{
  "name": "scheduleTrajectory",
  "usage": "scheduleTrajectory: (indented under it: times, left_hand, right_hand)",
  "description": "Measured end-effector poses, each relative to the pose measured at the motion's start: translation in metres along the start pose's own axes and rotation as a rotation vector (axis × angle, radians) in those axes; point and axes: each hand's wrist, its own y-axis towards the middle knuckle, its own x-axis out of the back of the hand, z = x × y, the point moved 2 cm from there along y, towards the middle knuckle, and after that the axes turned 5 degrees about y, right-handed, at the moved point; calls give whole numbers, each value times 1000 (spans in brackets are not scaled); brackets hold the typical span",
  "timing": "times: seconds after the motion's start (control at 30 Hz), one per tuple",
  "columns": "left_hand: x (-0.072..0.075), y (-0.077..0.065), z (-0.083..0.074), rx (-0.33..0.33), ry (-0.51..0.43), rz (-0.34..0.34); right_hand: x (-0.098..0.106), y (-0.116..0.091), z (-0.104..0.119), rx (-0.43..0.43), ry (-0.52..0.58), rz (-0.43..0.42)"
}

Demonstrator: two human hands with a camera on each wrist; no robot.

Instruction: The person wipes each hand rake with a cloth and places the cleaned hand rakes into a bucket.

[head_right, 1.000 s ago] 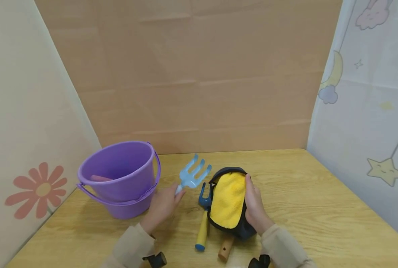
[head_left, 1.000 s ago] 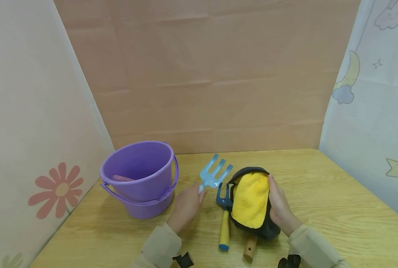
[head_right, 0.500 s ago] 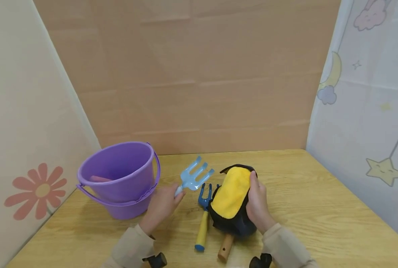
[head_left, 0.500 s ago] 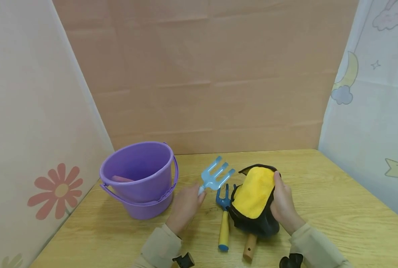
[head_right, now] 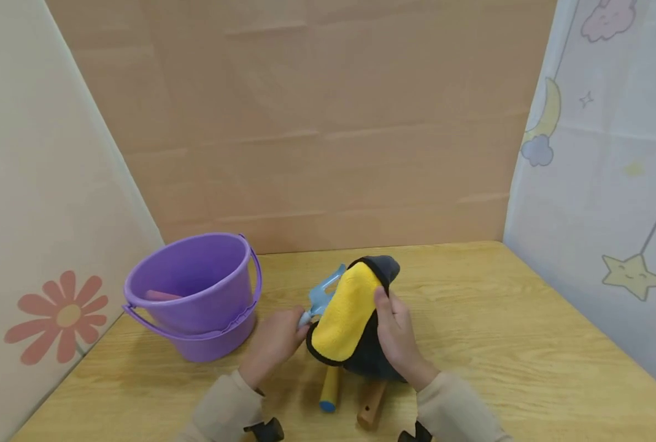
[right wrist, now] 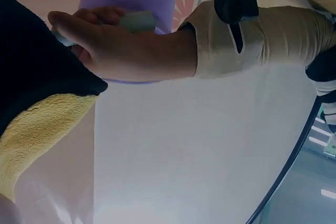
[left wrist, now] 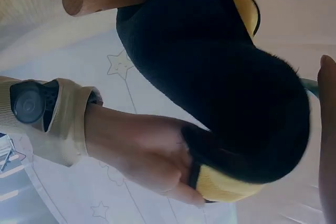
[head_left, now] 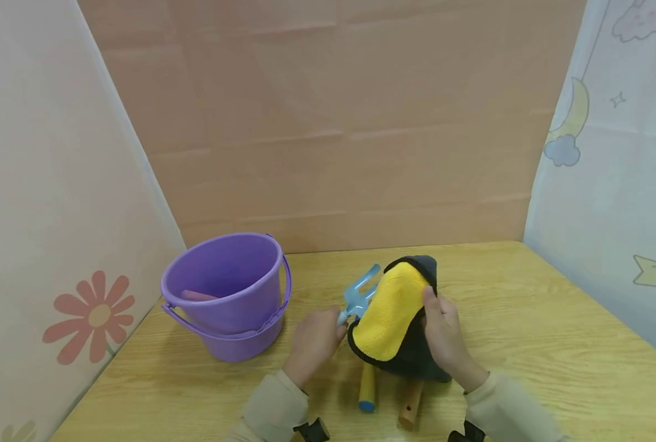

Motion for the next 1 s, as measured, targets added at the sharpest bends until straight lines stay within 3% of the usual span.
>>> scheduleTrajectory:
  times: [0.07, 0.27, 0.47, 0.6, 0.83, 1.0]
  left_hand:
    - [-1, 0, -2, 2, -9, 19]
    - [1, -1, -8, -18, -9, 21]
    - [7, -5, -16, -75, -10, -25]
    - [9, -8, -19, -87, -3, -65]
    - [12, -10, -22, -85, -16, -75]
    - [12, -13, -24, -124, 37, -142]
  right_hand:
    - [-6, -1, -2, 70, -115, 66]
    - [-20, -1, -18, 383, -345, 302]
    - [-24, -5, -33, 618, -748, 389]
    - [-25, -5, -40, 681, -853, 383]
    - [-28, 2, -42, 737, -907, 346]
    - [-30, 9, -41, 757, -1008, 347]
